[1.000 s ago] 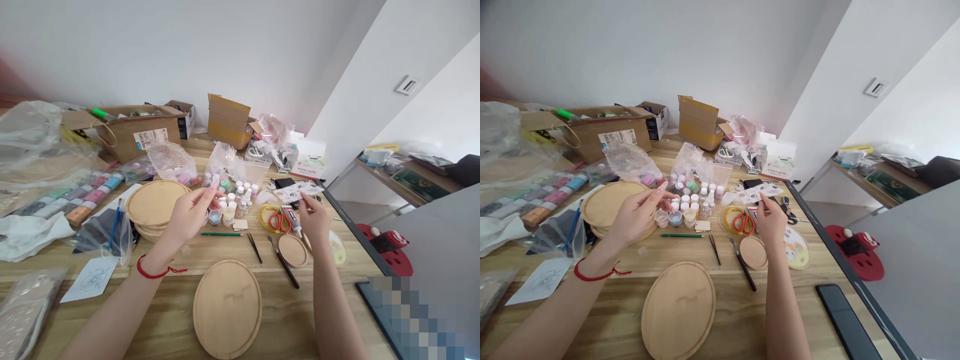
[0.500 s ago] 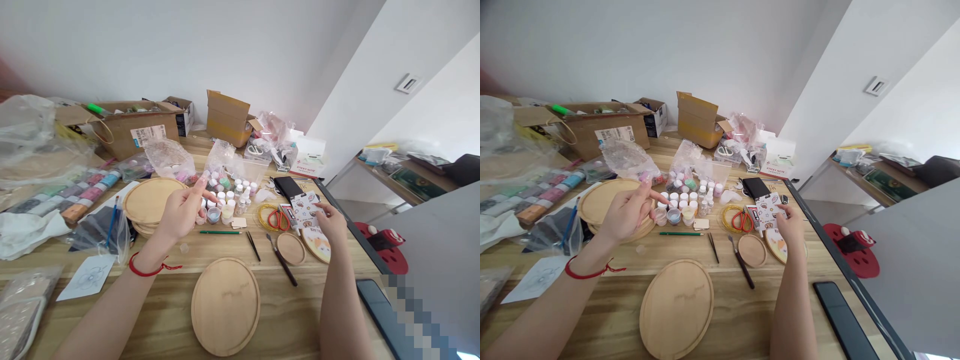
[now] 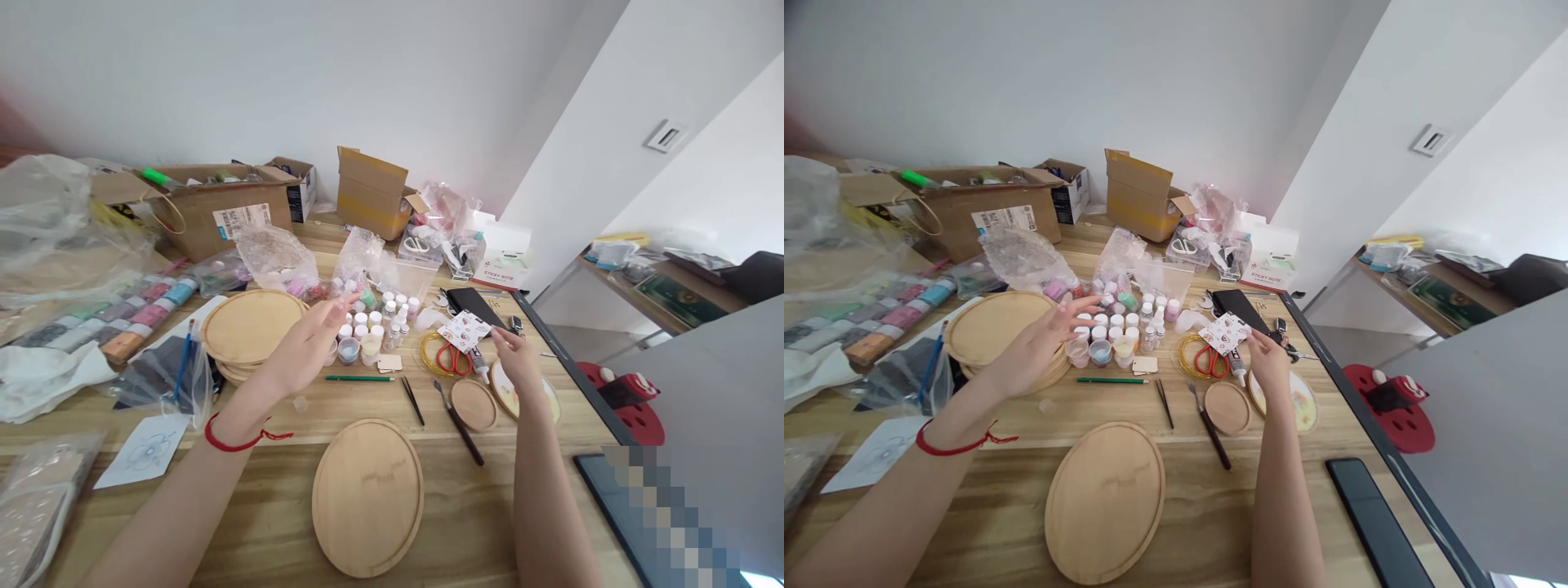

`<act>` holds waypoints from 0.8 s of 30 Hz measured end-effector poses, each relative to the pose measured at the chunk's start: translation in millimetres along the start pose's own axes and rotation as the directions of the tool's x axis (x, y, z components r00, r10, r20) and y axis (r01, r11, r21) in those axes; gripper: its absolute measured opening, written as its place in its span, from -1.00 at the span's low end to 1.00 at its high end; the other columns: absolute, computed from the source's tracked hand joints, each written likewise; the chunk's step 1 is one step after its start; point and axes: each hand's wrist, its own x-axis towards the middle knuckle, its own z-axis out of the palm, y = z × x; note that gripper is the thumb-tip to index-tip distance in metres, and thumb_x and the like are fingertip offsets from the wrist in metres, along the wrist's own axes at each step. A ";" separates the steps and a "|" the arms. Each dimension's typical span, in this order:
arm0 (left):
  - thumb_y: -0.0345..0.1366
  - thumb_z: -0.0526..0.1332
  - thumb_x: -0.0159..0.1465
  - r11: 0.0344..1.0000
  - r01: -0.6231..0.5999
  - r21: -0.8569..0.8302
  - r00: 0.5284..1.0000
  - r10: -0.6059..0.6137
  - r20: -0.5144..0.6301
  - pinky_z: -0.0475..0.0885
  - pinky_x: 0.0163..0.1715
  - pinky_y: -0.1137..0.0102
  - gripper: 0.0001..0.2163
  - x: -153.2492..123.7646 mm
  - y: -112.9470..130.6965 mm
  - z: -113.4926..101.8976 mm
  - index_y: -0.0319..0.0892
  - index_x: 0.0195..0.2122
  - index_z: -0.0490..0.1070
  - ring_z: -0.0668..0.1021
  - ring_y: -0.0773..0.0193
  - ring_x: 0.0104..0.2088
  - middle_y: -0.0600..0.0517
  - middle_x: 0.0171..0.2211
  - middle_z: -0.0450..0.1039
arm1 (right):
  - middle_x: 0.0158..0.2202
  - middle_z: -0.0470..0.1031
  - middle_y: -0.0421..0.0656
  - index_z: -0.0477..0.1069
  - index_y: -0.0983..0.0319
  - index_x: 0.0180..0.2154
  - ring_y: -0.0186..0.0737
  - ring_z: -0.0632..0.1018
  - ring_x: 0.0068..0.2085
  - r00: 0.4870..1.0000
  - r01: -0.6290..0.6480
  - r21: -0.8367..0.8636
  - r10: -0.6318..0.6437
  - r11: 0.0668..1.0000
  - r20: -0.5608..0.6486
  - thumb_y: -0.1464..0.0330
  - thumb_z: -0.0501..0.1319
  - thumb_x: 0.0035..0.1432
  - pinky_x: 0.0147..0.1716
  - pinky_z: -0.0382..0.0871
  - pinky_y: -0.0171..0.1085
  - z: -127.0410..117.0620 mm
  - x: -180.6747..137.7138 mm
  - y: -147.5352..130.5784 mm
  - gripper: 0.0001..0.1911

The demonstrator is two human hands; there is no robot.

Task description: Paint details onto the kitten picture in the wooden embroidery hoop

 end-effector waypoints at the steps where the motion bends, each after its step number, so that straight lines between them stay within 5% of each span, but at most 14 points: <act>1: 0.40 -0.11 0.28 1.000 0.004 -0.026 1.000 -0.004 0.026 0.31 0.24 0.04 -0.21 0.7 -1.1 1.4 -0.07 0.28 0.32 0.43 -0.08 0.25 -0.14 0.35 0.27 | -0.35 0.68 0.07 0.69 0.34 -0.26 0.05 0.64 -0.25 1.000 -0.020 0.003 0.020 1.000 -0.021 -0.14 0.11 0.17 -0.21 0.45 -0.09 -5.1 -1.6 -6.9 -0.31; 5: 0.44 -0.12 0.25 0.933 0.144 -0.330 0.982 -0.093 0.166 0.26 0.30 0.07 -0.15 -3.5 4.6 22.0 -0.03 0.36 0.21 0.24 -0.07 0.39 -0.09 0.43 0.10 | -0.10 0.69 0.08 0.65 0.22 -0.49 0.14 0.60 0.07 0.994 0.033 0.099 -0.022 0.995 -0.108 -0.15 -0.18 0.35 0.11 0.37 0.01 -22.3 -31.1 -58.6 -0.16; 7: 0.41 -0.16 0.28 0.811 0.290 -0.508 0.946 -0.164 0.278 0.28 0.28 0.07 -0.15 -11.7 11.0 40.0 -0.08 0.40 0.11 0.30 -0.05 0.36 -0.16 0.40 0.18 | 0.14 0.58 0.01 0.64 0.20 -0.06 0.09 0.47 0.25 0.959 0.277 0.110 -0.267 0.954 -0.096 -0.04 -0.25 0.43 0.25 0.26 0.09 -17.9 -64.3 -91.9 -0.23; 8: 0.40 -0.18 0.29 0.726 0.367 -0.582 0.922 -0.204 0.328 0.30 0.26 0.07 -0.14 -17.2 13.9 48.8 -0.12 0.40 0.11 0.36 -0.05 0.32 -0.20 0.36 0.24 | 0.27 0.45 0.00 0.48 0.19 0.18 0.05 0.39 0.33 0.910 0.413 0.110 -0.406 0.904 -0.082 0.02 -0.26 0.45 0.30 0.20 0.12 -11.1 -83.9 -106.5 -0.30; 10: 0.38 -0.20 0.32 0.546 0.532 -0.648 0.838 -0.230 0.494 0.35 0.21 0.05 -0.16 -29.5 18.4 61.6 -0.16 0.36 0.19 0.44 -0.08 0.25 -0.23 0.30 0.31 | 0.47 0.09 0.00 0.10 0.18 0.42 0.04 0.13 0.46 0.746 0.659 0.093 -0.664 0.747 0.050 0.12 -0.17 0.47 0.37 0.08 0.17 9.1 -122.5 -126.1 -0.39; 11: 0.35 -0.18 0.33 0.460 0.588 -0.665 0.801 -0.219 0.557 0.37 0.18 0.08 -0.20 -36.0 19.7 63.9 -0.15 0.35 0.21 0.45 -0.07 0.24 -0.21 0.30 0.32 | 0.50 -0.01 0.00 0.04 0.15 0.44 0.08 0.02 0.49 0.620 0.765 0.090 -0.767 0.637 0.164 0.11 -0.11 0.46 0.39 -0.01 0.23 20.2 -138.6 -129.8 -0.38; 13: 0.32 -0.15 0.34 0.329 0.627 -0.706 0.777 -0.209 0.593 0.44 0.10 0.12 -0.23 -48.8 21.0 58.2 -0.16 0.33 0.23 0.46 -0.06 0.24 -0.21 0.28 0.34 | 0.50 -0.03 0.04 0.00 0.16 0.45 0.09 -0.02 0.50 0.406 0.851 0.157 -0.818 0.501 0.409 0.06 -0.01 0.43 0.41 -0.11 0.25 37.7 -159.7 -126.4 -0.31; 14: 0.30 -0.15 0.35 0.295 0.624 -0.723 0.781 -0.224 0.583 0.46 0.08 0.11 -0.23 -55.3 21.1 51.0 -0.19 0.35 0.20 0.46 -0.07 0.24 -0.24 0.29 0.33 | 0.49 0.00 0.06 0.01 0.20 0.45 0.09 -0.01 0.50 0.370 0.831 0.211 -0.794 0.515 0.482 0.02 0.00 0.41 0.42 -0.10 0.23 42.3 -164.4 -121.1 -0.28; 15: 0.26 -0.14 0.38 0.291 0.627 -0.722 0.779 -0.249 0.576 0.47 0.06 0.08 -0.26 -62.2 20.6 41.9 -0.21 0.36 0.17 0.46 -0.09 0.23 -0.26 0.30 0.32 | 0.49 0.01 0.09 0.00 0.26 0.45 0.11 -0.03 0.50 0.361 0.786 0.271 -0.769 0.555 0.528 -0.02 -0.01 0.40 0.42 -0.12 0.23 44.1 -166.3 -115.1 -0.23; 17: 0.26 -0.13 0.37 0.380 0.524 -0.763 0.849 -0.301 0.433 0.49 0.04 -0.01 -0.25 -77.8 17.7 24.1 -0.20 0.37 0.16 0.48 -0.17 0.21 -0.28 0.32 0.29 | 0.50 -0.05 0.10 -0.06 0.30 0.46 0.07 -0.06 0.51 0.464 0.588 0.369 -0.674 0.720 0.575 -0.08 -0.02 0.38 0.43 -0.13 0.18 41.8 -166.0 -105.7 -0.15; 19: 0.25 -0.15 0.38 0.632 0.304 -0.713 0.947 -0.282 0.154 0.50 0.02 -0.07 -0.30 -94.8 10.4 15.3 -0.09 0.37 0.18 0.45 -0.21 0.24 -0.20 0.37 0.22 | 0.48 0.02 0.07 -0.04 0.22 0.46 0.01 0.04 0.49 0.603 0.233 0.482 -0.514 0.845 0.610 -0.10 -0.05 0.38 0.42 -0.09 0.16 38.6 -169.0 -105.5 -0.18; 20: 0.26 -0.13 0.37 0.789 0.146 -0.596 0.984 -0.179 0.004 0.51 0.00 -0.09 -0.32 -102.9 4.9 16.0 -0.01 0.37 0.20 0.45 -0.23 0.24 -0.16 0.38 0.21 | 0.44 0.15 0.09 -0.02 0.21 0.45 0.00 0.19 0.44 0.626 -0.016 0.555 -0.425 0.832 0.654 -0.11 -0.15 0.40 0.38 0.03 0.17 38.7 -173.7 -109.4 -0.20; 22: 0.28 0.04 0.30 0.966 -0.221 -0.135 0.972 0.206 -0.116 0.39 0.18 -0.10 -0.32 -115.6 -9.5 25.1 0.14 0.38 0.17 0.35 -0.21 0.32 -0.04 0.41 0.18 | 0.35 0.33 0.08 0.08 0.19 0.42 -0.05 0.40 0.33 0.548 -0.434 0.600 -0.331 0.672 0.768 -0.10 -0.33 0.41 0.31 0.19 0.15 42.9 -188.9 -122.5 -0.21; 24: 0.25 0.20 0.23 0.801 -0.536 0.266 0.840 0.473 0.267 0.16 0.33 -0.16 -0.39 -121.4 -26.3 34.9 0.32 0.30 0.27 0.31 -0.23 0.35 0.09 0.38 0.23 | 0.27 0.45 0.02 0.28 0.13 0.32 -0.10 0.52 0.23 0.420 -0.642 0.554 -0.362 0.529 0.832 -0.08 -0.38 0.42 0.25 0.27 0.14 48.3 -205.4 -136.1 -0.21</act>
